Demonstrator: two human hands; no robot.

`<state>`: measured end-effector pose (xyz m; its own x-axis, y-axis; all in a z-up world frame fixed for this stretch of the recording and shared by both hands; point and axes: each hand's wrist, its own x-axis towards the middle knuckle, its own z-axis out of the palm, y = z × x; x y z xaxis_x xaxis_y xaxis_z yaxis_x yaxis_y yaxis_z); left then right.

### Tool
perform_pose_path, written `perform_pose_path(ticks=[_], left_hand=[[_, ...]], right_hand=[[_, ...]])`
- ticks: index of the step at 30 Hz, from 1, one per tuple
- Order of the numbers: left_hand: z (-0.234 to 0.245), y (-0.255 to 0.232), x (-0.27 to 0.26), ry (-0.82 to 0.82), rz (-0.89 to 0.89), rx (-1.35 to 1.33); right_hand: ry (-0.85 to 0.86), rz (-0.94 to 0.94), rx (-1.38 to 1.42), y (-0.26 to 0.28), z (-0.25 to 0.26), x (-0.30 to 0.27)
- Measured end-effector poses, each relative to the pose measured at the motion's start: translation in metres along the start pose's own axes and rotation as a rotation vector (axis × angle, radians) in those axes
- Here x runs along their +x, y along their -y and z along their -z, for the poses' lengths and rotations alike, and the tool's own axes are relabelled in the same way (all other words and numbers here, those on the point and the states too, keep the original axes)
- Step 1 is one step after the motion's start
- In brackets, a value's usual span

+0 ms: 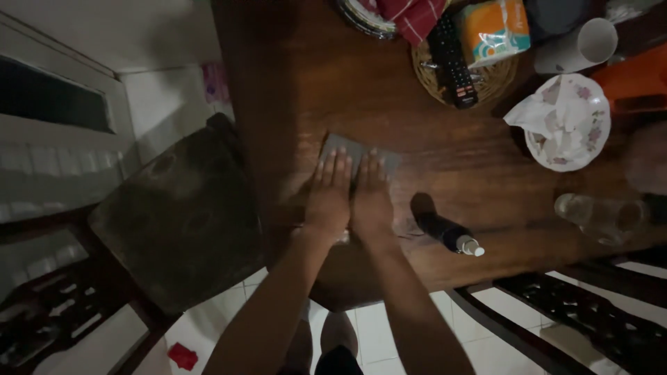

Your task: Apply polish from a spray bottle to a cloth and wipe a wooden table.

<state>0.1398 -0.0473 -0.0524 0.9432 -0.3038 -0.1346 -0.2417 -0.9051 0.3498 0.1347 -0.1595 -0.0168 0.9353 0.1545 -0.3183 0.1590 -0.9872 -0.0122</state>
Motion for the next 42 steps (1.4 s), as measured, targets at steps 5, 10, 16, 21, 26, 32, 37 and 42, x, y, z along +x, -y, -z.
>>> perform_pose_path(ticks=[5, 10, 16, 21, 26, 32, 37, 42], left_hand=[[0.034, -0.015, -0.023, 0.170, -0.002, 0.044], [0.017, -0.009, -0.027, 0.047, -0.025, -0.066], [0.034, -0.006, 0.014, 0.120, -0.023, -0.051], [0.006, 0.010, 0.075, -0.038, 0.012, -0.108], [0.015, 0.009, 0.088, 0.010, 0.009, -0.020], [0.011, 0.001, 0.067, 0.020, 0.088, -0.022], [-0.006, -0.002, 0.011, -0.095, 0.091, -0.053], [-0.019, -0.014, -0.066, -0.181, 0.167, -0.219]], right_hand=[[-0.042, -0.022, 0.121, 0.005, -0.014, -0.023], [-0.077, -0.078, 0.248, 0.005, -0.018, -0.018], [-0.114, -0.021, 0.172, -0.009, -0.001, 0.019], [-0.060, -0.010, 0.015, -0.022, 0.008, 0.075], [-0.122, 0.002, 0.094, -0.030, 0.013, 0.095], [-0.048, -0.017, 0.200, -0.025, 0.019, 0.072], [-0.090, 0.029, 0.276, -0.012, -0.006, 0.027], [-0.070, 0.141, 0.324, -0.002, -0.038, -0.029]])
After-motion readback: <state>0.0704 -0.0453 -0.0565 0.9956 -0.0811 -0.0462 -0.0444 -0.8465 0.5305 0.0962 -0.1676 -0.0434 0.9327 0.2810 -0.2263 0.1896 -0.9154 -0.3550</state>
